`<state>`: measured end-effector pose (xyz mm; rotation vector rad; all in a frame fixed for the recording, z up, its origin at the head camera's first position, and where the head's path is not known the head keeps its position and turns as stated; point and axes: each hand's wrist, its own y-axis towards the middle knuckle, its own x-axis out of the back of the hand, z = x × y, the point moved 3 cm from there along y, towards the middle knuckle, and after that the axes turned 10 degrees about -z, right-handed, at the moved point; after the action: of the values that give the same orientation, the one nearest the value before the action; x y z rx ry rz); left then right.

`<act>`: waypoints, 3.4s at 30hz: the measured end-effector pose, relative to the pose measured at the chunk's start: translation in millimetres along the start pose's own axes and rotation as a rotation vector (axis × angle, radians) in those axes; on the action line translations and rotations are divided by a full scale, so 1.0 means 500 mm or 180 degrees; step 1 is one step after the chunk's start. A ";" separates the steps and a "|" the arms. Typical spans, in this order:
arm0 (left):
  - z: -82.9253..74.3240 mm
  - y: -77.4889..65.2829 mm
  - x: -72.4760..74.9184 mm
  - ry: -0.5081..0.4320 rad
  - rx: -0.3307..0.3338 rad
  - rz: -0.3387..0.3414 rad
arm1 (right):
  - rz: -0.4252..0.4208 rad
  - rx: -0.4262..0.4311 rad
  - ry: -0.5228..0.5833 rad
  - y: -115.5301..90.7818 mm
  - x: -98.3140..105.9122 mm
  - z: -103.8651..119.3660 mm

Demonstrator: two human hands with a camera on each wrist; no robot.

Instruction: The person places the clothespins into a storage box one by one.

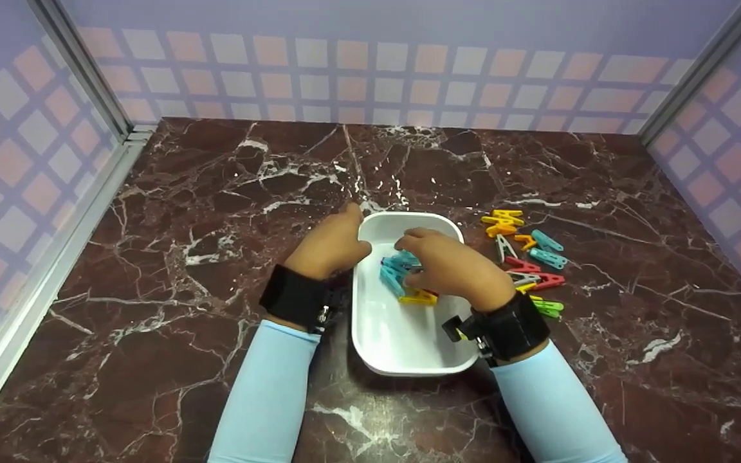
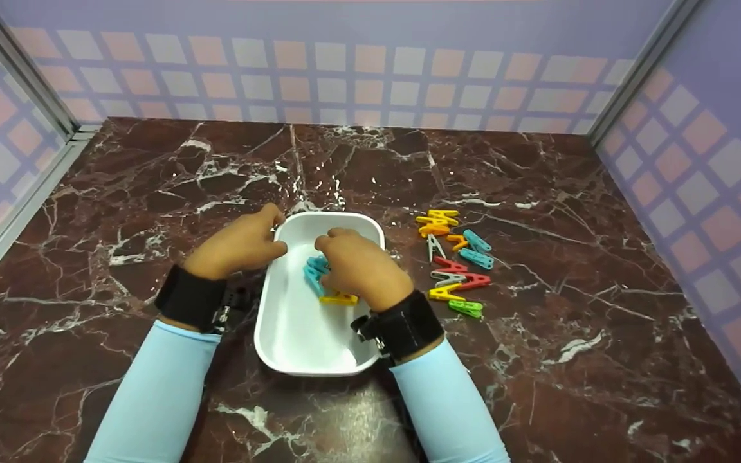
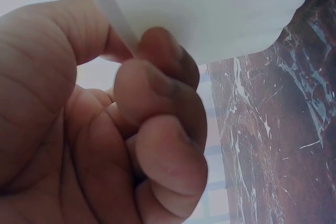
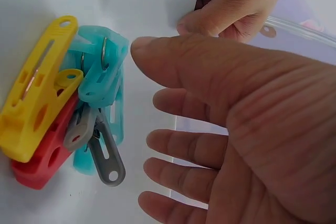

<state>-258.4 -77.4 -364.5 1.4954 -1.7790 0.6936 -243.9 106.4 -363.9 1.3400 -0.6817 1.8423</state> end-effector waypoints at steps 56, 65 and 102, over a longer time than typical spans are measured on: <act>0.000 -0.002 -0.002 -0.0045 0.0097 0.0039 | -0.0523 -0.1547 0.0050 -0.096 0.043 -0.260; -0.001 -0.002 -0.001 -0.0005 0.0080 0.0035 | -0.0474 -0.1475 0.0297 -0.088 0.024 -0.262; -0.002 0.000 -0.002 0.0023 0.0092 0.0033 | -0.0607 -0.0715 0.0298 -0.094 0.090 -0.148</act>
<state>-258.0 -76.1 -364.9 1.5019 -1.7794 0.7322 -254.6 202.5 -344.3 1.1250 -0.6659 1.6141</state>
